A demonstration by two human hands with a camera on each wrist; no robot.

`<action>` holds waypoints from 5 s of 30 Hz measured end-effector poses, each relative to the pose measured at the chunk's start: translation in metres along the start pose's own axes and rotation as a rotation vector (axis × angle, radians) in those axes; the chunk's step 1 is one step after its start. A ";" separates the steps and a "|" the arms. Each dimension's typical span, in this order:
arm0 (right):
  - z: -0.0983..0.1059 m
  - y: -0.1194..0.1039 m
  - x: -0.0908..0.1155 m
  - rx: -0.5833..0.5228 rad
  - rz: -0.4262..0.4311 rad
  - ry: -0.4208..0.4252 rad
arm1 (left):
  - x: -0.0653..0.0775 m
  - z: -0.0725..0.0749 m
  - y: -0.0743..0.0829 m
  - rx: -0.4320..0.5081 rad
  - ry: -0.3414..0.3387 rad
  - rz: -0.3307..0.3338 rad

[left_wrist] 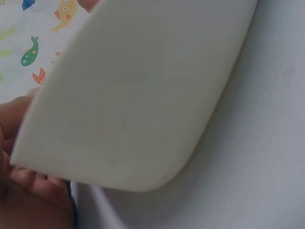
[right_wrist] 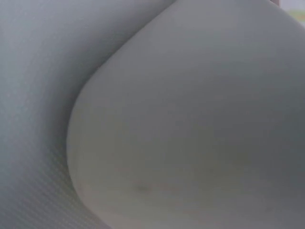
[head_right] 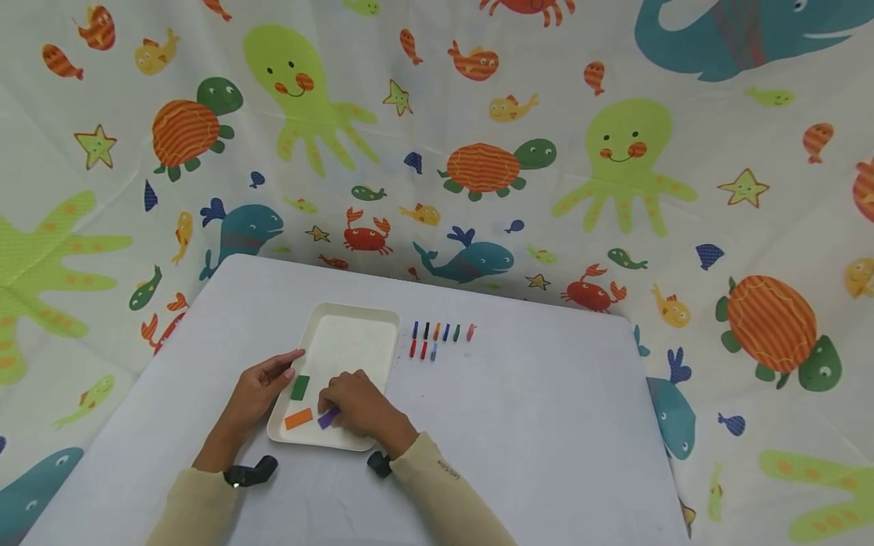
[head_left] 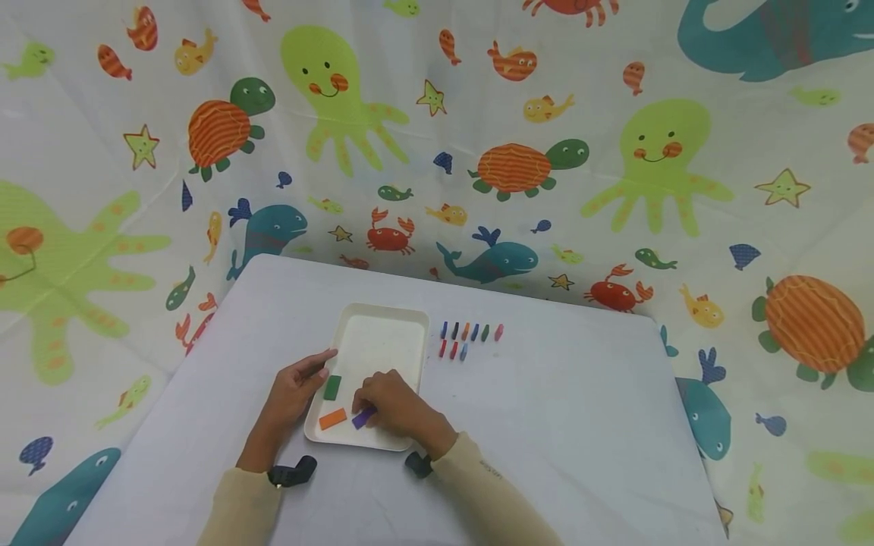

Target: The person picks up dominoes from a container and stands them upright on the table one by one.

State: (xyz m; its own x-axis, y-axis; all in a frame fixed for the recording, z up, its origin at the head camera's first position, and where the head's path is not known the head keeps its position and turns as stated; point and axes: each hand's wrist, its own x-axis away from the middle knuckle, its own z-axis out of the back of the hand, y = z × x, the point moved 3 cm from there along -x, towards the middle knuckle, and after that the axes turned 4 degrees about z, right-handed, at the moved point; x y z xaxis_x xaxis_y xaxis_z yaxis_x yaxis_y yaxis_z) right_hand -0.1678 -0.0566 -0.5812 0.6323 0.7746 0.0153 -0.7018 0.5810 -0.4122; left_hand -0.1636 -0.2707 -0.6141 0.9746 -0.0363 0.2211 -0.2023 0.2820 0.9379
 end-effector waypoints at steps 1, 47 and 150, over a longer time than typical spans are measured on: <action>0.000 -0.001 0.000 0.008 0.000 -0.003 | 0.000 0.000 0.000 0.001 -0.001 0.000; 0.054 0.013 0.046 -0.342 -0.169 0.519 | 0.021 -0.010 0.003 -0.011 0.032 0.040; 0.039 0.126 0.123 -0.405 -0.655 0.860 | 0.023 -0.010 0.002 -0.011 0.044 0.058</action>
State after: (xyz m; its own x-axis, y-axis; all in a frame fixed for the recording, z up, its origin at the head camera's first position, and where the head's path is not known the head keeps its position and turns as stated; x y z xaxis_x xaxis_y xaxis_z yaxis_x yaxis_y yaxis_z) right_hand -0.1915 0.1216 -0.5955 0.9602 -0.1620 -0.2274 -0.0985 0.5656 -0.8188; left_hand -0.1406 -0.2615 -0.6097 0.9645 0.0225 0.2631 -0.2580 0.2928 0.9207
